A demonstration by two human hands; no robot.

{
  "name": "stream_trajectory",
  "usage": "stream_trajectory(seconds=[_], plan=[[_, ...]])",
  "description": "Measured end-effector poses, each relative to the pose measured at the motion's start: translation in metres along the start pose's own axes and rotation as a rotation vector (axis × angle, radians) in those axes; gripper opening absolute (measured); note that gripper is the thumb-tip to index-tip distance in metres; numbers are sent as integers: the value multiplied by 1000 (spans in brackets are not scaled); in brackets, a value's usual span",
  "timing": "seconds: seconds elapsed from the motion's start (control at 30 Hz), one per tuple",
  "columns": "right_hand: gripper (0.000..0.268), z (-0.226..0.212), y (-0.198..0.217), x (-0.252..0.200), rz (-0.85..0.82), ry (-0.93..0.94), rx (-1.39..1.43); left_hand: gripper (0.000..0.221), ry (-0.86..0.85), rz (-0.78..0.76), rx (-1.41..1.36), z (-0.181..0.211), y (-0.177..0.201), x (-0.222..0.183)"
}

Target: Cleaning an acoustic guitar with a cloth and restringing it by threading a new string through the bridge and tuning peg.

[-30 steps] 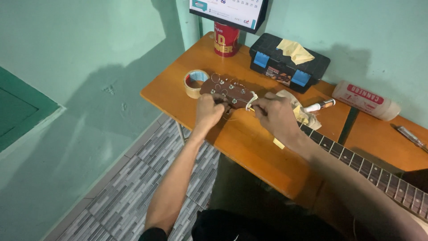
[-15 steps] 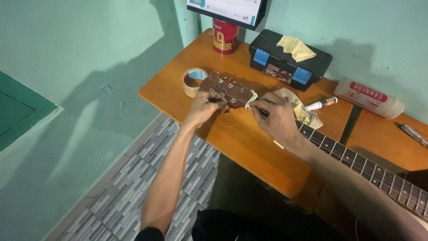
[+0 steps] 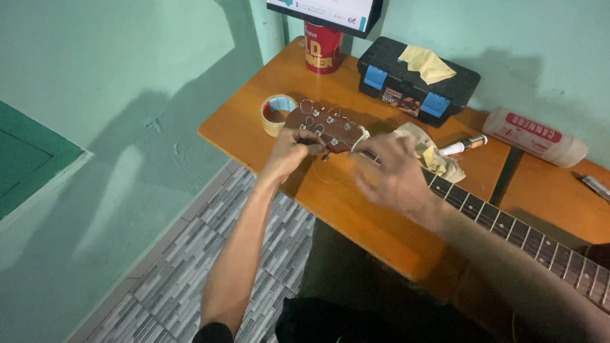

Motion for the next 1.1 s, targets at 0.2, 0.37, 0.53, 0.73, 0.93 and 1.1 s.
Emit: stream_trajectory(seconds=[0.2,0.37,0.53,0.73,0.93,1.1], plan=[[30,-34,-39,-26,-141,61,-35,13,93,132,102,-8,-1,2],[19,-31,-39,-35,-88,-4,-2,14,146,161,112,-14,1,-3],[25,4,-12,-19,-52,-178,-78,14,115,177,62,2,-4,-13],[22,56,-19,-37,28,-632,365,16,104,168,94,-10,-3,-7],[8,23,-32,-26,-121,-262,-111,15,76,152,29,-18,-3,2],[11,3,-37,-18,-167,-46,-502,16,38,142,58,-17,0,0]])
Point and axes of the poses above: each hand's wrist, its own x-axis towards the middle knuckle, its own y-axis out of the back of the hand, z = x × y, the point moved 8 cm from there along x, towards the middle knuckle, and after that the axes turned 7 degrees about y, right-handed, at the moved point
